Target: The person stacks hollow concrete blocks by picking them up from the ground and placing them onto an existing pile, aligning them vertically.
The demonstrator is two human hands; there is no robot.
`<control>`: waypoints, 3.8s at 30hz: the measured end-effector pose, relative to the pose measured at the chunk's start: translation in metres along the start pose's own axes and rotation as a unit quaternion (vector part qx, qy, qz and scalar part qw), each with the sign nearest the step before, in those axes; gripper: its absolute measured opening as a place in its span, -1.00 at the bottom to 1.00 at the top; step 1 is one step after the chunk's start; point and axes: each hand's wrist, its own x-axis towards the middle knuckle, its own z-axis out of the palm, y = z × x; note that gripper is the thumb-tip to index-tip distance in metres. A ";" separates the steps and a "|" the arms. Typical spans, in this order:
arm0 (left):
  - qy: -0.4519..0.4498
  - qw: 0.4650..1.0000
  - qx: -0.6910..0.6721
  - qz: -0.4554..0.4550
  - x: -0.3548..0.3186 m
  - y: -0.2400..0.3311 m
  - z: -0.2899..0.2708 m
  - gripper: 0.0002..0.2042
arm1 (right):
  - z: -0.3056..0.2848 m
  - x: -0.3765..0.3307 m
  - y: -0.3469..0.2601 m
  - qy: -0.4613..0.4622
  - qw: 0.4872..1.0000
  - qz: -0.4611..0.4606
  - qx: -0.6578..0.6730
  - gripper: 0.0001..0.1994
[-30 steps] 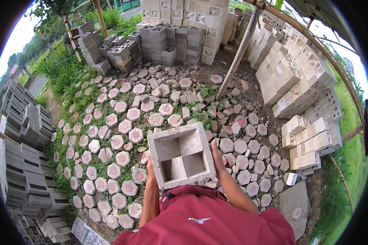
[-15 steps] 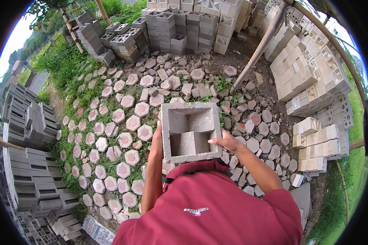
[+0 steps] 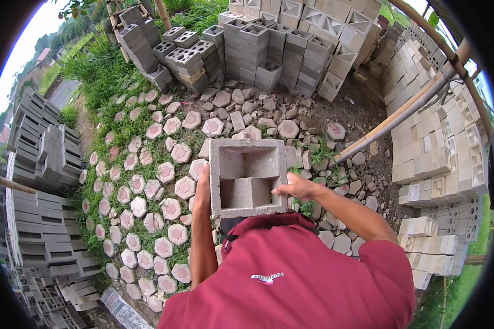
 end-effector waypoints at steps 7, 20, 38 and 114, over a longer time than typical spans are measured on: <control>0.007 1.000 -0.024 0.003 0.130 0.024 -0.001 -0.35 | -0.079 0.098 -0.040 -0.005 0.995 0.012 0.096 -0.63; -0.042 0.998 0.046 0.012 0.399 0.064 0.044 -0.51 | -0.242 0.258 -0.095 0.046 0.972 0.157 0.166 -0.52; -0.049 0.970 0.213 -0.104 0.736 -0.045 0.045 -0.50 | -0.407 0.511 0.007 0.084 0.906 0.256 0.327 -0.49; 0.288 0.908 -0.297 -0.072 0.875 -0.149 0.064 -0.57 | -0.615 0.831 -0.077 0.121 0.991 0.029 -0.052 -0.70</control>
